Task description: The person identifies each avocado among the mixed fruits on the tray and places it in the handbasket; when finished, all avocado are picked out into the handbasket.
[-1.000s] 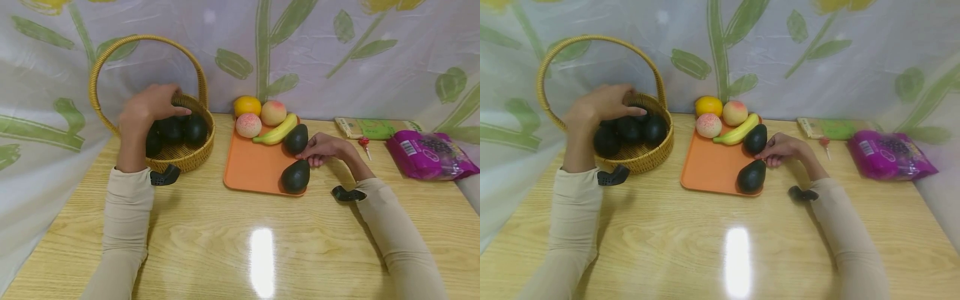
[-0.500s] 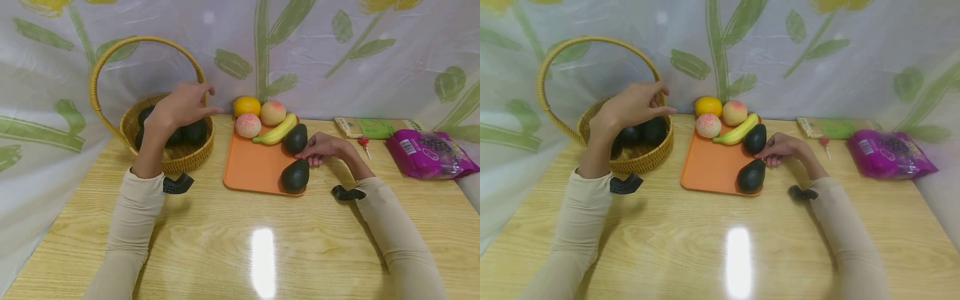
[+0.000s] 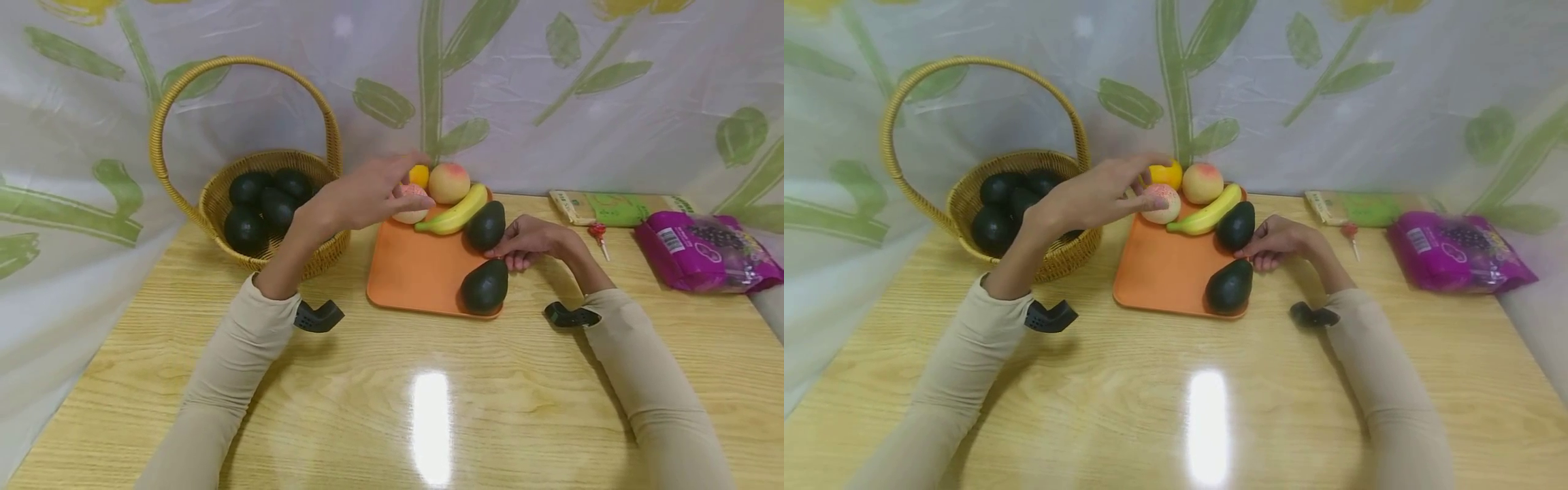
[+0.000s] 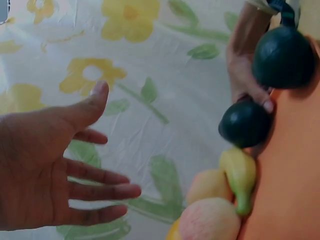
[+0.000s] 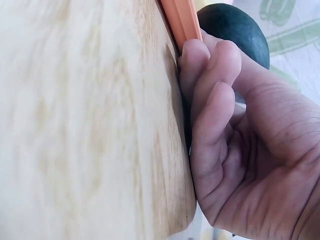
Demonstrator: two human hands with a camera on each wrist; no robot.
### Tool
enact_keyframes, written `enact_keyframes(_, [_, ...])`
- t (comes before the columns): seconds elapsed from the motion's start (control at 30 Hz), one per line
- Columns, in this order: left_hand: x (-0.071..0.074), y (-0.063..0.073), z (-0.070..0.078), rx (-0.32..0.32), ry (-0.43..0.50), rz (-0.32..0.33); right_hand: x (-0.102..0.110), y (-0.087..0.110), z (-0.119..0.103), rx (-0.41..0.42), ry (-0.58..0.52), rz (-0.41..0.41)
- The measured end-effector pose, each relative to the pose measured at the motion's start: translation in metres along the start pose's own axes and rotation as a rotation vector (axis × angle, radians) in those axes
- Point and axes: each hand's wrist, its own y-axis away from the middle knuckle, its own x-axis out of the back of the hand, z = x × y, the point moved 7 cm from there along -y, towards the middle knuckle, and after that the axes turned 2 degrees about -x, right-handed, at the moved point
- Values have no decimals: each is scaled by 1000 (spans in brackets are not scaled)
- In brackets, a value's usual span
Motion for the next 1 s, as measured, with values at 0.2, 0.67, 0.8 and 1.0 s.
enact_keyframes(0.2, [-23, -6, 18, -70, 111, -101, 1, 0, 0, 2, 28, 3])
enact_keyframes(0.67, [-86, -18, 35, -144, -38, -329, 1, -1, 1, 4, 19, -1])
enact_keyframes(0.8, [-100, -18, 39, -150, -34, -381, 0, -1, 0, 10, 24, 1])
enact_keyframes(1.0, [-118, -18, 42, -151, -61, -454, 3, -1, 0, 19, 19, -2])
